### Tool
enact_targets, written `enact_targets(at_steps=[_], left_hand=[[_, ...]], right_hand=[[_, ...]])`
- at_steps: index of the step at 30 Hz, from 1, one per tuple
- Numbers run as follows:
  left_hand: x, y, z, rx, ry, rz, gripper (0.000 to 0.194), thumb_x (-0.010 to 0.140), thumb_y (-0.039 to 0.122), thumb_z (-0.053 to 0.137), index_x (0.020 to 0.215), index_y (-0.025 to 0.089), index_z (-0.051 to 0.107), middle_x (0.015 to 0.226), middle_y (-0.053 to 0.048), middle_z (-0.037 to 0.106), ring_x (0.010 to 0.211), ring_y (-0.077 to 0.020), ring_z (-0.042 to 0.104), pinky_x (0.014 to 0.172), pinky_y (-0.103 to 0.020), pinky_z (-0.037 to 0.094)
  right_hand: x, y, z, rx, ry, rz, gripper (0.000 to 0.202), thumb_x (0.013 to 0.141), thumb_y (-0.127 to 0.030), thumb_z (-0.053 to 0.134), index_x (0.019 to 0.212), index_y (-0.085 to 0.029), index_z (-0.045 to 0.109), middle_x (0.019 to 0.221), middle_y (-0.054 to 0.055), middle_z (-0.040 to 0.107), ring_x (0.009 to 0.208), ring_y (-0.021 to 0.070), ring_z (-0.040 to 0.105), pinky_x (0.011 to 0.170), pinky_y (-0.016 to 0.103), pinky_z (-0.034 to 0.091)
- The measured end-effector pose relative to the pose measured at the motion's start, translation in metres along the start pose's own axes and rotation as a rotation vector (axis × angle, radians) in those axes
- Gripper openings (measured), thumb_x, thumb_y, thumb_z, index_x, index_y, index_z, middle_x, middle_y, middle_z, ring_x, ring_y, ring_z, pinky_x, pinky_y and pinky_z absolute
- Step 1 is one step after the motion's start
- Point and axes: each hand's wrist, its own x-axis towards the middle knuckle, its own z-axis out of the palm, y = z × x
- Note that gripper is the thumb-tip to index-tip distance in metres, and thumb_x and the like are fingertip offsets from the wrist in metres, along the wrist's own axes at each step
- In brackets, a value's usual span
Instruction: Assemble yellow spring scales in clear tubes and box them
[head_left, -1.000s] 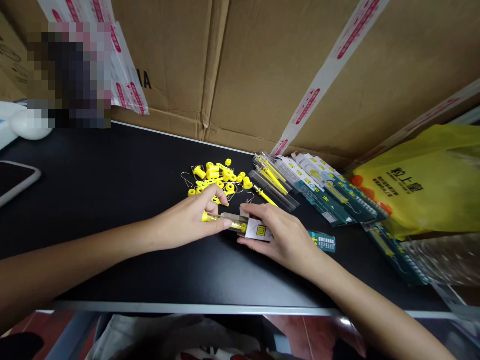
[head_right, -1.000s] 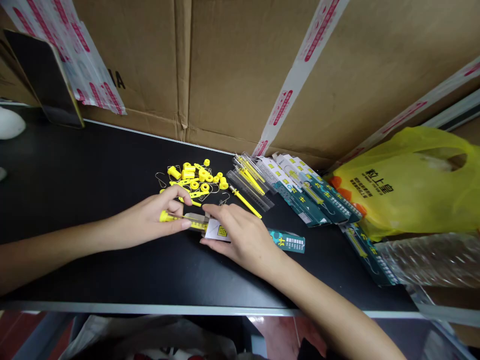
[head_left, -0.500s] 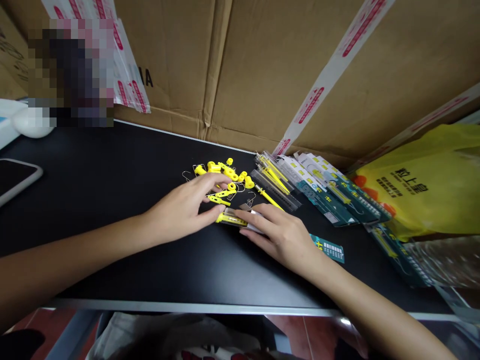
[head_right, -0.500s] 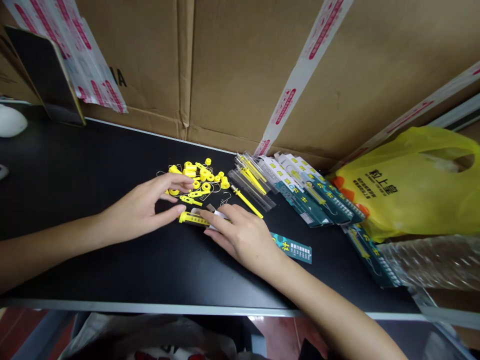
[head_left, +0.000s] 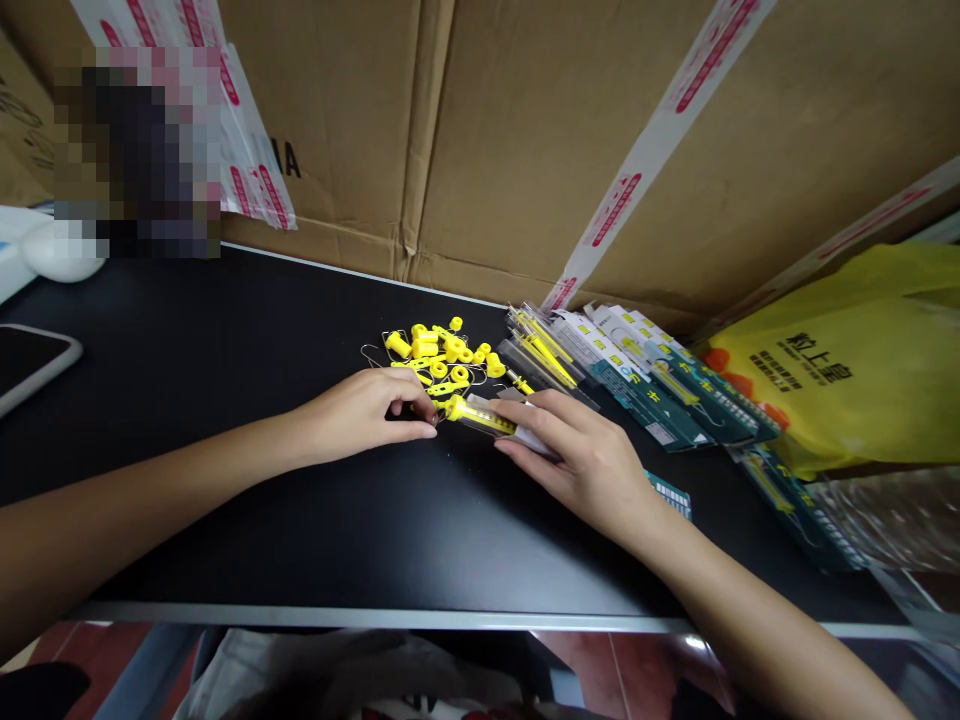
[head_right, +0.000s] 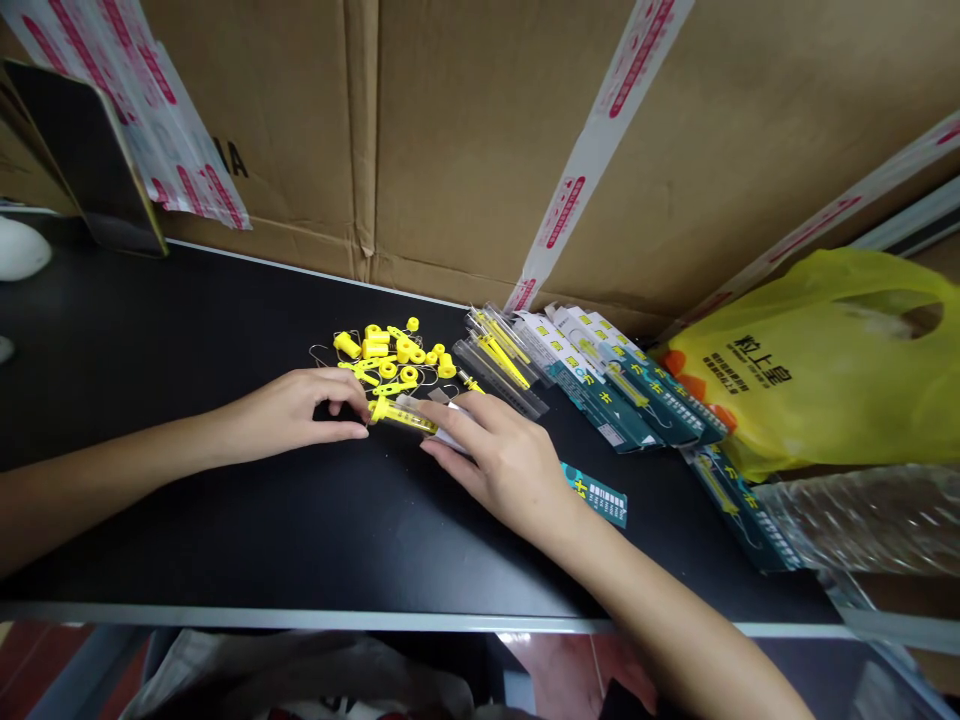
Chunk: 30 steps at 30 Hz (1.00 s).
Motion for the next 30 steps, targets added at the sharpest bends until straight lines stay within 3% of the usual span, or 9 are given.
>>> enact_targets(at_steps=[7, 14, 19, 23, 27, 30], left_hand=[[0.006, -0.003, -0.007, -0.563, 0.052, -0.273, 0.026, 0.079, 0.037, 0.065, 0.090, 0.014, 0.058, 0.082, -0.005, 0.068, 0.062, -0.0095, 0.056, 0.044, -0.017, 0.037], [0.003, 0.010, -0.012, -0.835, 0.052, -0.403, 0.030, 0.088, 0.042, 0.056, 0.090, 0.013, 0.058, 0.075, -0.004, 0.062, 0.054, -0.0063, 0.051, 0.036, -0.012, 0.034], [0.000, 0.013, -0.006, -0.900, 0.008, -0.454, 0.026, 0.087, 0.038, 0.058, 0.080, 0.013, 0.056, 0.069, -0.001, 0.055, 0.051, -0.0040, 0.049, 0.037, -0.010, 0.032], [-0.001, 0.015, -0.004, -0.861, -0.020, -0.491, 0.033, 0.089, 0.047, 0.052, 0.080, 0.015, 0.053, 0.067, 0.000, 0.054, 0.045, -0.0044, 0.047, 0.032, -0.011, 0.026], [-0.002, 0.018, -0.002, -0.788, -0.146, -0.434, 0.038, 0.088, 0.054, 0.050, 0.096, 0.017, 0.057, 0.067, 0.001, 0.055, 0.039, -0.0038, 0.039, 0.031, -0.014, 0.020], [-0.004, 0.020, -0.001, -0.759, -0.256, -0.355, 0.048, 0.088, 0.059, 0.046, 0.087, 0.014, 0.063, 0.062, 0.003, 0.043, 0.041, -0.0030, 0.030, 0.035, -0.016, 0.019]], right_hand=[[0.001, 0.002, -0.003, -0.002, 0.042, 0.033, 0.036, 0.091, -0.029, 0.057, 0.126, -0.025, 0.056, 0.101, 0.008, 0.064, 0.090, 0.0197, 0.064, 0.079, 0.032, 0.053], [0.000, 0.002, 0.000, -0.007, 0.004, 0.009, 0.035, 0.091, -0.030, 0.055, 0.126, -0.023, 0.056, 0.104, 0.009, 0.066, 0.093, 0.0201, 0.064, 0.080, 0.032, 0.054], [0.000, -0.002, 0.001, -0.028, 0.008, -0.035, 0.035, 0.091, -0.030, 0.056, 0.125, -0.023, 0.057, 0.103, 0.008, 0.066, 0.088, 0.0186, 0.065, 0.076, 0.030, 0.055], [-0.001, -0.003, 0.001, -0.036, 0.017, -0.061, 0.035, 0.090, -0.029, 0.057, 0.125, -0.023, 0.057, 0.104, 0.008, 0.066, 0.089, 0.0184, 0.065, 0.077, 0.030, 0.055], [-0.001, -0.004, 0.000, -0.034, 0.034, -0.074, 0.035, 0.090, -0.028, 0.058, 0.124, -0.022, 0.058, 0.104, 0.009, 0.066, 0.090, 0.0191, 0.065, 0.078, 0.030, 0.055], [-0.001, -0.004, -0.001, -0.026, 0.046, -0.062, 0.035, 0.090, -0.028, 0.059, 0.124, -0.022, 0.058, 0.103, 0.009, 0.066, 0.090, 0.0196, 0.065, 0.077, 0.031, 0.055]])
